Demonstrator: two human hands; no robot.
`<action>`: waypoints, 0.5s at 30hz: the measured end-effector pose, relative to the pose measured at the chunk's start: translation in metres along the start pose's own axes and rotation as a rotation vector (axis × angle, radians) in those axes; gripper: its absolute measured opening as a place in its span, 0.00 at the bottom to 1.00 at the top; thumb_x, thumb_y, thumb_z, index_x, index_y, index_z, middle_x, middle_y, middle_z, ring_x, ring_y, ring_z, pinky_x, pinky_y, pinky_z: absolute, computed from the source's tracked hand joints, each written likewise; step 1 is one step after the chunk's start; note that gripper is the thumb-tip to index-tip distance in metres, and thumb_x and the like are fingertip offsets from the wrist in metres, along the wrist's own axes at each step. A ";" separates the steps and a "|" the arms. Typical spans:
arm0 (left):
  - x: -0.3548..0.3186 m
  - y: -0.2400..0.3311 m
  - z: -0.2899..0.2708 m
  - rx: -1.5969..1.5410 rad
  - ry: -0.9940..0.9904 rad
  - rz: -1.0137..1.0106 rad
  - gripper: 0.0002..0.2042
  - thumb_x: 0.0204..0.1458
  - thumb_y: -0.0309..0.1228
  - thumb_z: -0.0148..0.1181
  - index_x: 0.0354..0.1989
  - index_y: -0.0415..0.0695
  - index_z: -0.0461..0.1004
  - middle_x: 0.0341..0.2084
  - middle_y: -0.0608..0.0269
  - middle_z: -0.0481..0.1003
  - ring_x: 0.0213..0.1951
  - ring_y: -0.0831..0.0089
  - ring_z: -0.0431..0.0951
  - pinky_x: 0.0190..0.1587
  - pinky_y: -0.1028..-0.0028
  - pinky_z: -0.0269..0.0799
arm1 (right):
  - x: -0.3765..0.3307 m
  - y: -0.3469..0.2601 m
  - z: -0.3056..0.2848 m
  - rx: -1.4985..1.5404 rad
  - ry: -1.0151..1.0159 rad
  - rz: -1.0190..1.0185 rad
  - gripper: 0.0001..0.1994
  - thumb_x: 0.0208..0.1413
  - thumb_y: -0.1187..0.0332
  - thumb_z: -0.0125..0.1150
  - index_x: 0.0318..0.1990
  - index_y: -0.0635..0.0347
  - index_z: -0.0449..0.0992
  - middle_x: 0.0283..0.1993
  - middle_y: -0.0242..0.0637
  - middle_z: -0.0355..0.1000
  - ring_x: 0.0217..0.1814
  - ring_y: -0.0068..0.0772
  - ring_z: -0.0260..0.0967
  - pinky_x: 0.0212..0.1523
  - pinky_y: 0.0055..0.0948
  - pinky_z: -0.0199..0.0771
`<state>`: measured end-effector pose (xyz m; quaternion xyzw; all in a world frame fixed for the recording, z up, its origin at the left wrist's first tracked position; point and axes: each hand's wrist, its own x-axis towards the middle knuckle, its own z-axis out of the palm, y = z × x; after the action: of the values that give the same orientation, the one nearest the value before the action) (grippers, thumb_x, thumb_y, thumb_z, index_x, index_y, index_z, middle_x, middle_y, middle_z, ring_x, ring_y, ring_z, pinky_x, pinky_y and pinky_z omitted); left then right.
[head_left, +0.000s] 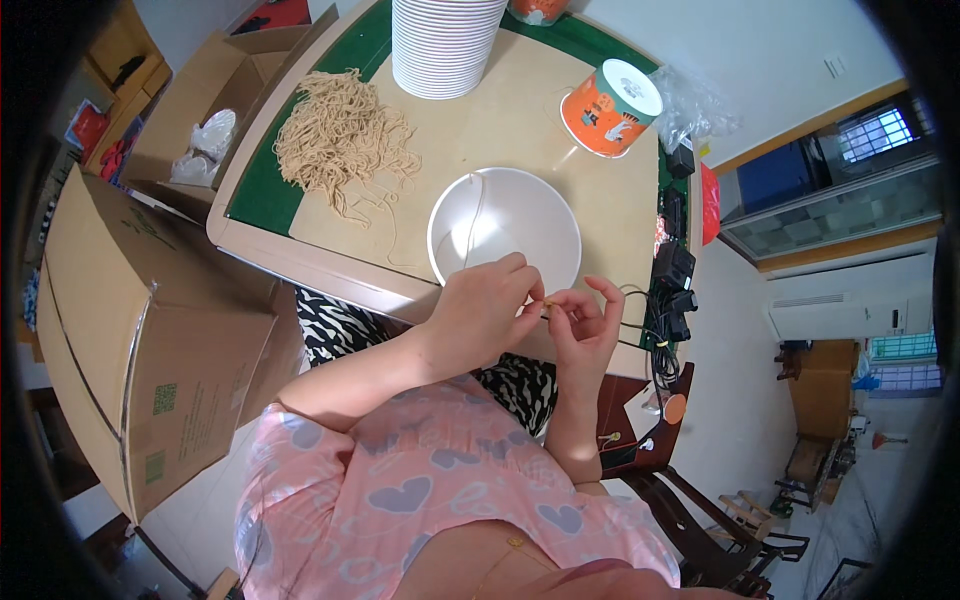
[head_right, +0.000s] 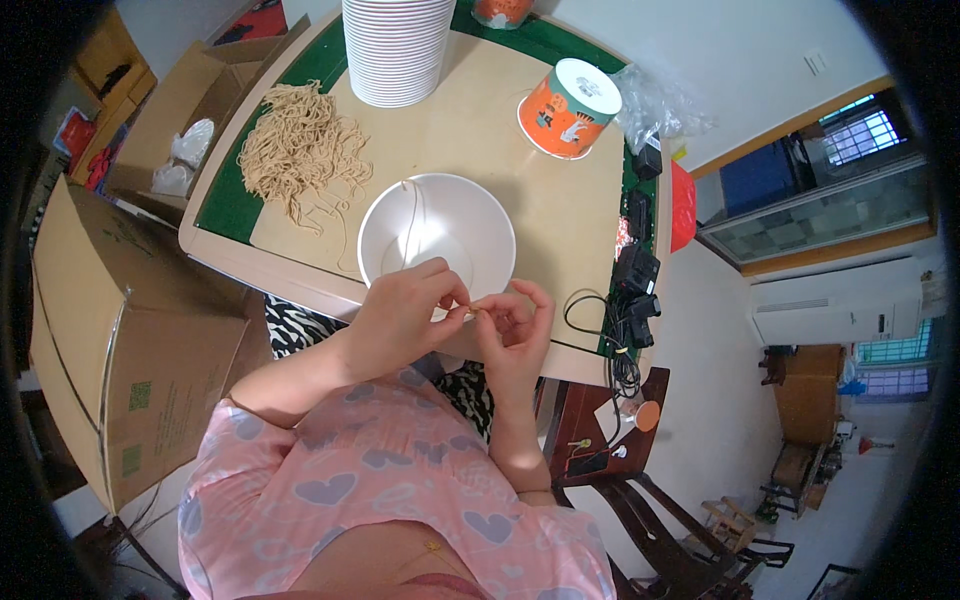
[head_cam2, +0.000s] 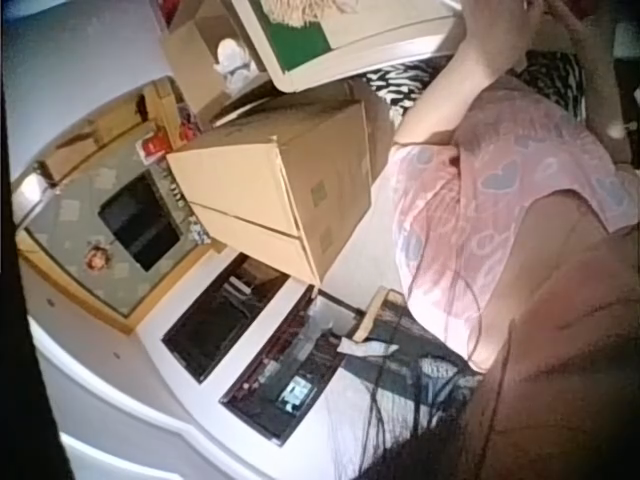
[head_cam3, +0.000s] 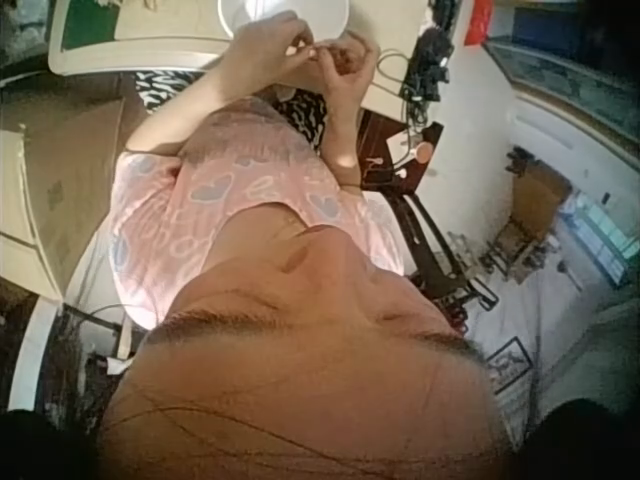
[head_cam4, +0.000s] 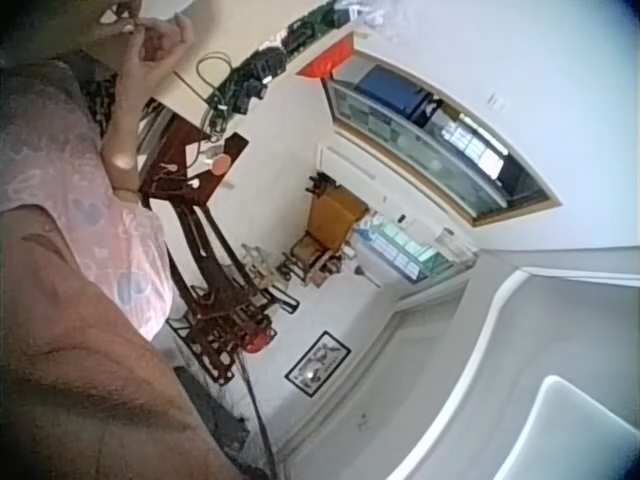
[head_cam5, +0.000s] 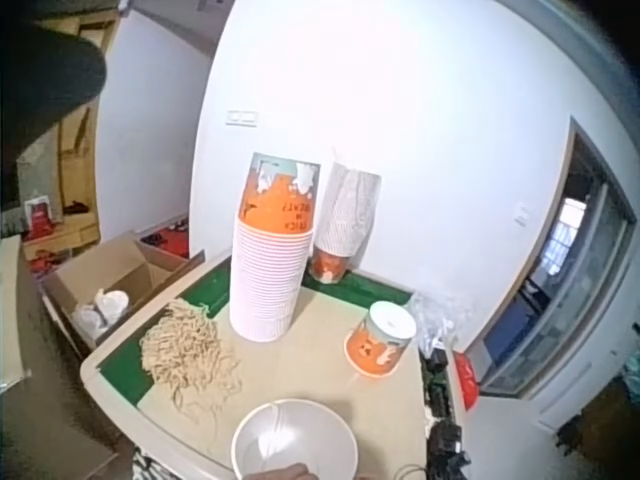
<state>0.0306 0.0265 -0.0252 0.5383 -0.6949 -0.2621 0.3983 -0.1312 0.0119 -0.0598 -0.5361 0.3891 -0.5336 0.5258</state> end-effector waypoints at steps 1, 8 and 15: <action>0.000 0.000 0.000 0.000 0.000 0.000 0.05 0.46 0.27 0.61 0.30 0.41 0.73 0.27 0.60 0.72 0.30 0.65 0.78 0.32 0.69 0.73 | 0.001 0.000 0.000 0.010 -0.010 0.002 0.23 0.51 0.86 0.55 0.54 0.60 0.58 0.37 0.38 0.72 0.39 0.22 0.70 0.40 0.19 0.70; 0.002 0.002 0.005 0.080 0.042 0.052 0.04 0.46 0.27 0.61 0.29 0.42 0.73 0.27 0.61 0.72 0.29 0.63 0.77 0.30 0.68 0.72 | 0.004 0.001 -0.003 0.022 -0.054 0.026 0.23 0.51 0.86 0.55 0.53 0.60 0.58 0.37 0.36 0.71 0.37 0.20 0.67 0.41 0.17 0.67; 0.004 -0.002 0.005 0.042 0.048 0.096 0.04 0.46 0.26 0.61 0.29 0.43 0.72 0.26 0.61 0.72 0.28 0.63 0.76 0.29 0.68 0.71 | 0.013 -0.004 -0.012 0.101 -0.117 0.129 0.25 0.48 0.87 0.56 0.54 0.59 0.58 0.35 0.35 0.72 0.37 0.19 0.68 0.41 0.17 0.66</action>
<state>0.0267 0.0222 -0.0286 0.5189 -0.7154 -0.2149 0.4155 -0.1421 -0.0015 -0.0548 -0.5129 0.3639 -0.4853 0.6075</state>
